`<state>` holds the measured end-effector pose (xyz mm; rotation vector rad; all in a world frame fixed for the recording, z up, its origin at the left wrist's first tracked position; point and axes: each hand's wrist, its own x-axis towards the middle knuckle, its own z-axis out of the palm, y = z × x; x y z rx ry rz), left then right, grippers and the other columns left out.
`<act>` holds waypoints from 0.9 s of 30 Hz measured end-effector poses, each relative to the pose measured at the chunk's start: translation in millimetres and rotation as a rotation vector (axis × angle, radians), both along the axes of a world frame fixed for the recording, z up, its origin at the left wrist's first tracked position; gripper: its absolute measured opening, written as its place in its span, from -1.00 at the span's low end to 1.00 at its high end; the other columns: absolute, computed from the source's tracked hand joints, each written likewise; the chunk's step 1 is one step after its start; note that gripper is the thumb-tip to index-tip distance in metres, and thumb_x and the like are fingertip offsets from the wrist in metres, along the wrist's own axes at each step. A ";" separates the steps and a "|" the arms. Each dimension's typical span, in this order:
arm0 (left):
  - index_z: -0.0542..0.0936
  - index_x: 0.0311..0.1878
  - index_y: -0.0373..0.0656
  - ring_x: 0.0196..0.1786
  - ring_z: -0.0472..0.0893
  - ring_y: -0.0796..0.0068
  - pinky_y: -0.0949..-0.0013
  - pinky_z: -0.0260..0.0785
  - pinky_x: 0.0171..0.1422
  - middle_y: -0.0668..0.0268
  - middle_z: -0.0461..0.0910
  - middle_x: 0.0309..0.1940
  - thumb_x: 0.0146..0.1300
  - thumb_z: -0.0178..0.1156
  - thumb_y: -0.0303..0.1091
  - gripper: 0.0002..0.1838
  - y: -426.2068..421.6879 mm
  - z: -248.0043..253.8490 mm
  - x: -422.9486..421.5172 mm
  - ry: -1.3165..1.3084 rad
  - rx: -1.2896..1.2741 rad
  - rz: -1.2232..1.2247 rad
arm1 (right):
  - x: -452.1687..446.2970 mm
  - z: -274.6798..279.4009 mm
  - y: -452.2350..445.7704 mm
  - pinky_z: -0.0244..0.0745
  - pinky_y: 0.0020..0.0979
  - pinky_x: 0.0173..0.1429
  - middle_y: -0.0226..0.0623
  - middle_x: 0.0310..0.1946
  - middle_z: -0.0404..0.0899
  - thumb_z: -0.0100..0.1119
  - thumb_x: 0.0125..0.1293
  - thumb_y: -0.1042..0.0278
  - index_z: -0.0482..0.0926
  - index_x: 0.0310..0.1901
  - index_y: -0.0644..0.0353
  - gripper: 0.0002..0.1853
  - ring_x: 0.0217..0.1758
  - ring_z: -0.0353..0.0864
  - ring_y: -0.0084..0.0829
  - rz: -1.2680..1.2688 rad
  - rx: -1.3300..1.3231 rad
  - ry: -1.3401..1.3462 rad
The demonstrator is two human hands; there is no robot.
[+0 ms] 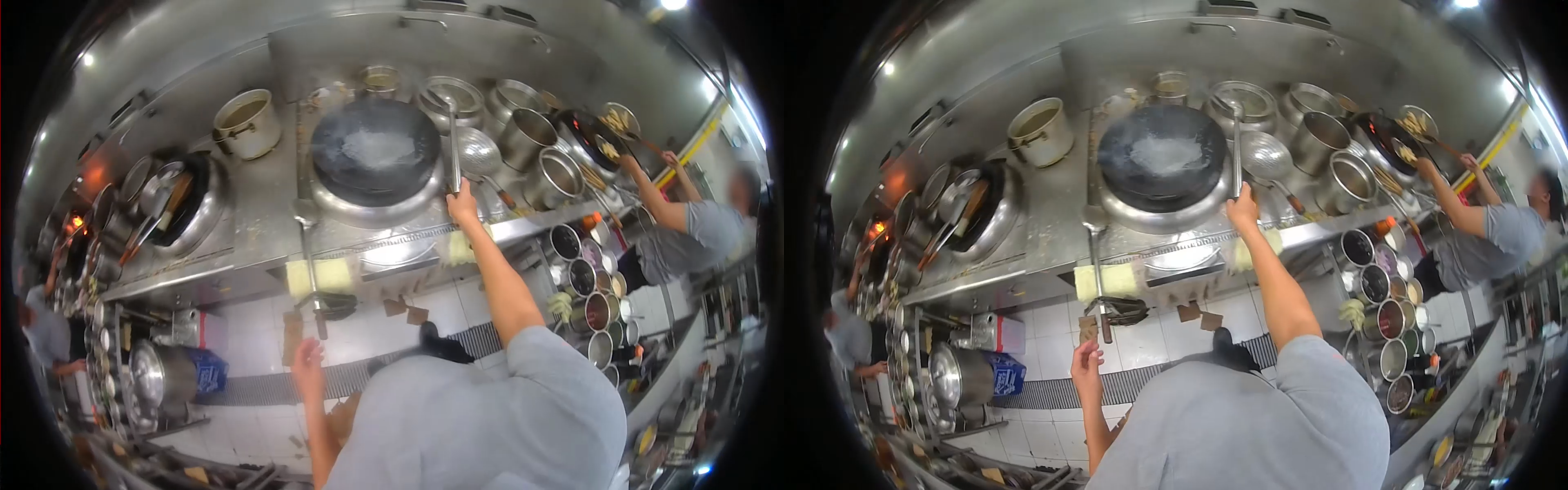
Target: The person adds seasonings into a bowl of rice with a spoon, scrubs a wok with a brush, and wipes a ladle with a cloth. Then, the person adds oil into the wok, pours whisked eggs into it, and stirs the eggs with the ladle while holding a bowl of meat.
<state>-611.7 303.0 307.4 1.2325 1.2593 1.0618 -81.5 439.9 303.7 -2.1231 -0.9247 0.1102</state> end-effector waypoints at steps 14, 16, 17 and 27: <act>0.49 0.22 -0.22 -0.02 0.62 0.43 0.38 0.51 0.01 0.15 0.58 0.04 0.33 0.15 -0.53 -0.62 49.3 29.9 117.4 0.301 0.222 -0.266 | 126.6 -107.9 -146.4 0.51 0.06 0.05 0.07 0.07 0.37 0.17 0.26 0.30 0.30 0.37 0.00 -0.39 0.04 0.51 0.20 -0.065 -0.535 -0.338; 0.47 0.27 -0.18 -0.01 0.62 0.43 0.37 0.50 0.02 0.18 0.57 0.08 0.30 0.17 -0.55 -0.55 58.9 83.1 165.1 0.360 0.272 -0.261 | 122.0 -74.5 -119.8 0.46 0.10 0.13 0.09 0.16 0.36 0.20 0.29 0.11 0.37 0.30 0.13 -0.41 0.13 0.47 0.18 0.023 -0.466 -0.153; 0.47 0.28 -0.18 -0.01 0.62 0.41 0.37 0.50 0.03 0.18 0.55 0.12 0.30 0.17 -0.54 -0.54 73.2 86.2 181.4 0.416 0.344 -0.296 | 122.2 -81.4 -102.8 0.44 0.09 0.17 0.13 0.20 0.35 0.19 0.29 0.02 0.31 0.35 0.13 -0.34 0.19 0.45 0.18 0.047 -0.476 -0.063; 0.48 0.27 -0.13 0.33 0.40 0.04 0.15 0.32 0.37 0.09 0.28 0.39 0.22 0.25 -0.43 -0.49 189.8 82.5 303.0 0.683 0.703 -0.416 | 97.1 -105.3 -71.2 0.57 -0.13 0.03 0.07 0.07 0.48 0.15 0.24 0.11 -0.02 0.49 0.12 -0.14 0.05 0.59 0.02 0.199 -0.365 0.567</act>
